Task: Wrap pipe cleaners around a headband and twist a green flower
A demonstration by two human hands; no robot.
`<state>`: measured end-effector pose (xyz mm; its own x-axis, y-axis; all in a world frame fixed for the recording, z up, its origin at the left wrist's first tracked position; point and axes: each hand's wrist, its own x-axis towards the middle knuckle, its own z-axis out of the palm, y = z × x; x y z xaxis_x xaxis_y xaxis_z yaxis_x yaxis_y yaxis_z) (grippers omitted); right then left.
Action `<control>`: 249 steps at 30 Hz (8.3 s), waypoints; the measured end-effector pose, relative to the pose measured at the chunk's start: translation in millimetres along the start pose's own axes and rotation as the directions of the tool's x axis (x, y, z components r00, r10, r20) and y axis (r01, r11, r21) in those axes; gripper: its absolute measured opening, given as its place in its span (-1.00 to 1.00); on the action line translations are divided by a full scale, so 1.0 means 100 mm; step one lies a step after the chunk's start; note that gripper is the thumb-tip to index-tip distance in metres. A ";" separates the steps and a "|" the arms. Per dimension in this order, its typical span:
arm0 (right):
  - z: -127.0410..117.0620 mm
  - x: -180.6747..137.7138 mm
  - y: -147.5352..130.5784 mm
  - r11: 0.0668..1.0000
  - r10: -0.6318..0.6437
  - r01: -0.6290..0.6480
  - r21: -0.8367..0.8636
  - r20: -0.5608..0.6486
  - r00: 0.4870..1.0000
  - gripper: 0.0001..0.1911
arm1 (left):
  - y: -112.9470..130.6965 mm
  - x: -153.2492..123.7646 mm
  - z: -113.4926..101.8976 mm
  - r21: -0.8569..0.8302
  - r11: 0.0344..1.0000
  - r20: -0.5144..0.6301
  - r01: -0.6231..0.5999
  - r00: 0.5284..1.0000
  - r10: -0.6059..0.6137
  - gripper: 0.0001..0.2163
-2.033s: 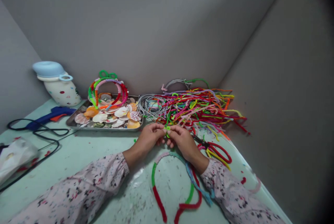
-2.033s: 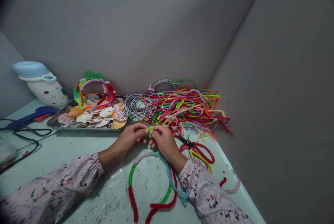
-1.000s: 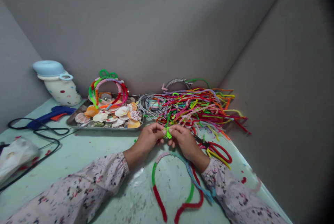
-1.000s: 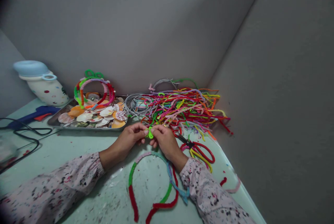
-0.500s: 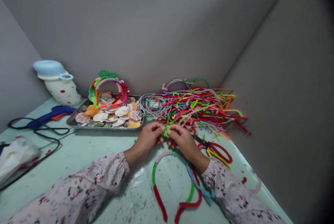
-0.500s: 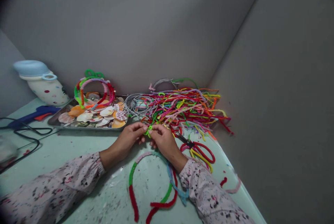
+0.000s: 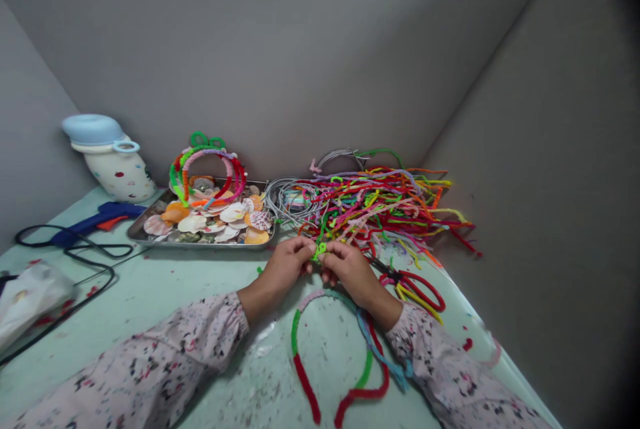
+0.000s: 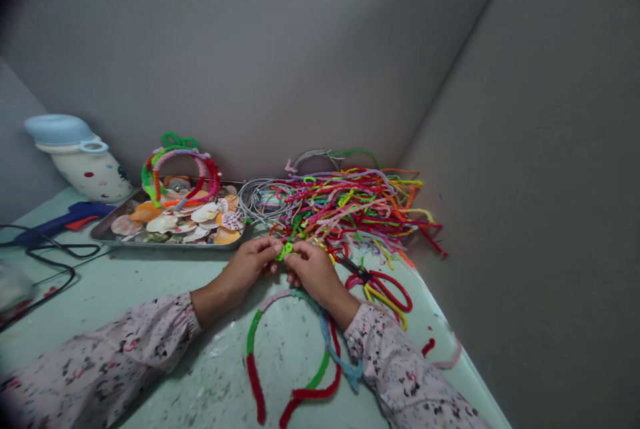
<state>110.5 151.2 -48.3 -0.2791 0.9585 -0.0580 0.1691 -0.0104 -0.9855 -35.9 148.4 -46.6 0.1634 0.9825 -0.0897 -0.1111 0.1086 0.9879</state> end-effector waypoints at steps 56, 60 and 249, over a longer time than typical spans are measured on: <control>-0.04 0.03 0.03 0.979 -0.139 0.147 0.140 -0.060 0.988 -0.86 | 0.01 0.05 -0.04 0.032 0.999 0.017 -0.035 0.999 0.034 -0.78; -0.02 0.02 0.08 0.960 -0.273 0.279 0.039 -0.105 0.956 -0.91 | 0.01 0.05 -0.02 0.029 0.999 0.031 -0.026 0.999 0.025 -0.79; -0.02 0.01 0.05 0.988 -0.151 0.151 -0.012 -0.168 0.974 -0.83 | 0.00 -0.03 0.04 0.041 0.999 0.011 -0.013 1.000 0.012 -0.90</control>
<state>113.1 153.1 -52.9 -0.1385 0.9832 0.1192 0.1361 0.1381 -0.9810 -32.1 145.2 -45.3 0.1731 0.9820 -0.0761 -0.0731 0.0898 0.9933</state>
